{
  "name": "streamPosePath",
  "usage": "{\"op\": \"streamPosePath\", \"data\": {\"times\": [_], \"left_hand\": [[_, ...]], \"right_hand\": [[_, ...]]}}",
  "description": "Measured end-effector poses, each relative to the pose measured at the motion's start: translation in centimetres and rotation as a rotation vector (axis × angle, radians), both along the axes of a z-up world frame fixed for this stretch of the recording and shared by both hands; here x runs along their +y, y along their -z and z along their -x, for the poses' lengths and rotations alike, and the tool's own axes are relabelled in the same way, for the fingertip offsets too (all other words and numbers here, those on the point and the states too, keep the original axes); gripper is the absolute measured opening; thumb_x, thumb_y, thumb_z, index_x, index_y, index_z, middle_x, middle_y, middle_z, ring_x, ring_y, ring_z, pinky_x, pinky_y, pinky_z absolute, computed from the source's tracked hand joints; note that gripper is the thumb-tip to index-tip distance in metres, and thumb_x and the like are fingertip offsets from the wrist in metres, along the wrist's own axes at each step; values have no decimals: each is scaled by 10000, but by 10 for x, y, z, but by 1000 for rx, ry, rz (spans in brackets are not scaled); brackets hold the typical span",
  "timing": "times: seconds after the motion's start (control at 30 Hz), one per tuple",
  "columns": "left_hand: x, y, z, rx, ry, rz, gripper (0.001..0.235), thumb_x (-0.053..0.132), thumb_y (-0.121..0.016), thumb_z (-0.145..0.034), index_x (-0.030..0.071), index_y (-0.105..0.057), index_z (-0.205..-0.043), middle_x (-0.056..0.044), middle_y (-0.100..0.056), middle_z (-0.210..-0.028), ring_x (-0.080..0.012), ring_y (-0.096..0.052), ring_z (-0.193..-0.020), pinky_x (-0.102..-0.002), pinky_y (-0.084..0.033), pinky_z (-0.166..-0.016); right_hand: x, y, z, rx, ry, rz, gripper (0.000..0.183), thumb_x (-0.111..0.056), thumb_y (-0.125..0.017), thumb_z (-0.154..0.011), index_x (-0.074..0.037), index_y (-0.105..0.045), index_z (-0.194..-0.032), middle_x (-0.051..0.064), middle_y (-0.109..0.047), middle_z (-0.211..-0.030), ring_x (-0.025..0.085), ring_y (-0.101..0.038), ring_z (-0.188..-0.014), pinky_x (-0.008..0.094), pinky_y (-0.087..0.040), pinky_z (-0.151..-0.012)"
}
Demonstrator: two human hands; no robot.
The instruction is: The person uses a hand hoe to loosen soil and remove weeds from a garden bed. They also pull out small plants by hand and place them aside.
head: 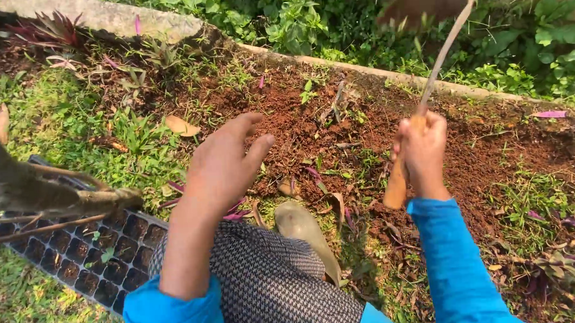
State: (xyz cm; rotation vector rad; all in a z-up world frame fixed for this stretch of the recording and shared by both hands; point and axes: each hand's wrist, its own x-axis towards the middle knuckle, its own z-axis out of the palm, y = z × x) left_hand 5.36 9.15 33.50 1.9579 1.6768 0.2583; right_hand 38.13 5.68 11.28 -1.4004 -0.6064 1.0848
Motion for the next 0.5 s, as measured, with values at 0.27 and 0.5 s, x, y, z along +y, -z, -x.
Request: {"op": "streamPosePath", "data": {"times": [0.27,0.5], "left_hand": [[27,37,-18,320,126,-102,454,375,-664,-944,71,-632,-1280,-172,-718,-1062,-367,-700,-924,-503,-514,-804],[32,22,-15,369,93,-82,495,390,-657,-943,61,-601,-1309,-186,-713,-1035,-372,-695,-931,-501,-502,-814]], "right_hand": [[89,107,60,-130,134,155,311,-278,-433,-1102,-116,-386,-1364,35,-556,-852,116,-557,-576,284,-493,-426],[-92,157,108,-301,-410,762,368,-390,-503,-1014,-93,-470,-1228,166,-643,-727,264,-624,-532,415,-511,-471]]}}
